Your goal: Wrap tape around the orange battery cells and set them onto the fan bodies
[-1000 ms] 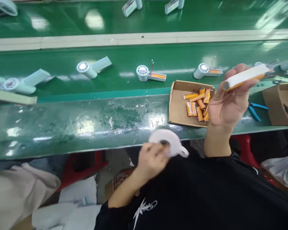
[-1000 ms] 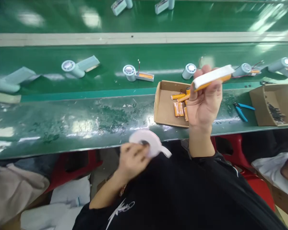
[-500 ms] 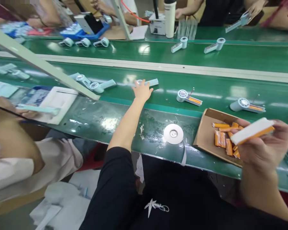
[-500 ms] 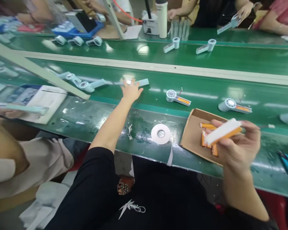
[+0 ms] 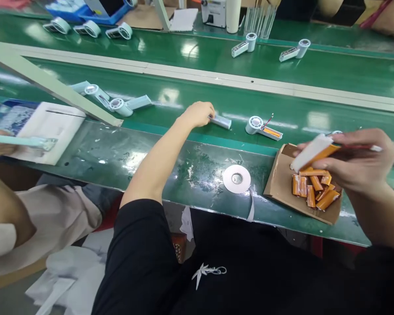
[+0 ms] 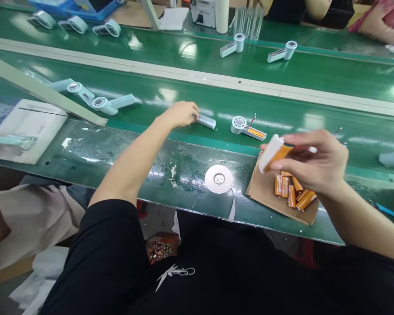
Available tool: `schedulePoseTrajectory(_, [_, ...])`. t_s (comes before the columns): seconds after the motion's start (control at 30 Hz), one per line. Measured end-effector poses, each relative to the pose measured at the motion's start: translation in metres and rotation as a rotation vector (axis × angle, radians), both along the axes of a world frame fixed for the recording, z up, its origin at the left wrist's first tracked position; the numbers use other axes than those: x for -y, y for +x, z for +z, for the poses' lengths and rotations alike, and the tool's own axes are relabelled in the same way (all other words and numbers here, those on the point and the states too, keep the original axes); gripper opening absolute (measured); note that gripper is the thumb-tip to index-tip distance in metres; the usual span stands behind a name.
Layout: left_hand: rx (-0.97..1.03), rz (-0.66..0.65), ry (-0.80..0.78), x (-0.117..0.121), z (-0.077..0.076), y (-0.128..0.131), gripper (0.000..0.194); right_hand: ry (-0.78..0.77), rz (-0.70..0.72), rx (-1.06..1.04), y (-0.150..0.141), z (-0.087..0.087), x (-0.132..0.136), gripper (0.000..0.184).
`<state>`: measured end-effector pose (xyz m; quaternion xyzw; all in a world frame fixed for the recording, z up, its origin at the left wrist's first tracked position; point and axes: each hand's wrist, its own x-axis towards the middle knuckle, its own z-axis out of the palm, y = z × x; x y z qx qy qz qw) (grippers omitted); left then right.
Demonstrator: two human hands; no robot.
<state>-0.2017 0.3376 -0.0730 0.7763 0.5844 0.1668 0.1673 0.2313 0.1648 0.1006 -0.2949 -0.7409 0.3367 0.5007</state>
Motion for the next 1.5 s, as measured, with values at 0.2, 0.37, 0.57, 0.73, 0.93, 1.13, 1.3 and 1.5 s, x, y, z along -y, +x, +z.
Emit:
schedulePoseTrajectory(0.2, [0.25, 0.015, -0.098, 0.022, 0.023, 0.016, 0.021, -0.13, 0.282, 0.175, -0.082, -0.032, -0.068, 0.041])
schedulePoseTrajectory(0.37, [0.252, 0.209, -0.018, 0.033, 0.03, 0.035, 0.025, -0.118, 0.147, 0.568, -0.149, -0.074, -0.129, 0.035])
schedulePoseTrajectory(0.57, [0.215, 0.231, -0.023, 0.03, 0.032, 0.051, 0.014, 0.033, -0.017, 1.146, -0.179, -0.084, -0.145, 0.041])
schedulePoseTrajectory(0.73, [0.204, 0.258, -0.015, 0.026, 0.03, 0.058, 0.015, 0.13, 0.003, 1.382, -0.179, -0.089, -0.14, 0.048])
schedulePoseTrajectory(0.93, [0.204, 0.307, 0.002, 0.029, 0.031, 0.07, 0.015, 0.043, 0.078, 1.523, -0.192, -0.09, -0.141, 0.049])
schedulePoseTrajectory(1.13, [0.192, 0.339, 0.098, 0.046, 0.039, 0.084, 0.026, 0.038, 0.134, 1.57, -0.185, -0.059, -0.136, 0.058])
schedulePoseTrajectory(1.3, [0.128, -0.101, 0.435, 0.166, 0.003, 0.095, 0.033, 0.13, 0.229, 1.081, -0.063, -0.034, -0.068, 0.048])
schedulePoseTrajectory(1.5, [-0.09, -0.412, 0.397, 0.287, -0.014, 0.104, 0.042, -0.095, 0.193, 0.813, 0.031, -0.035, 0.04, 0.033])
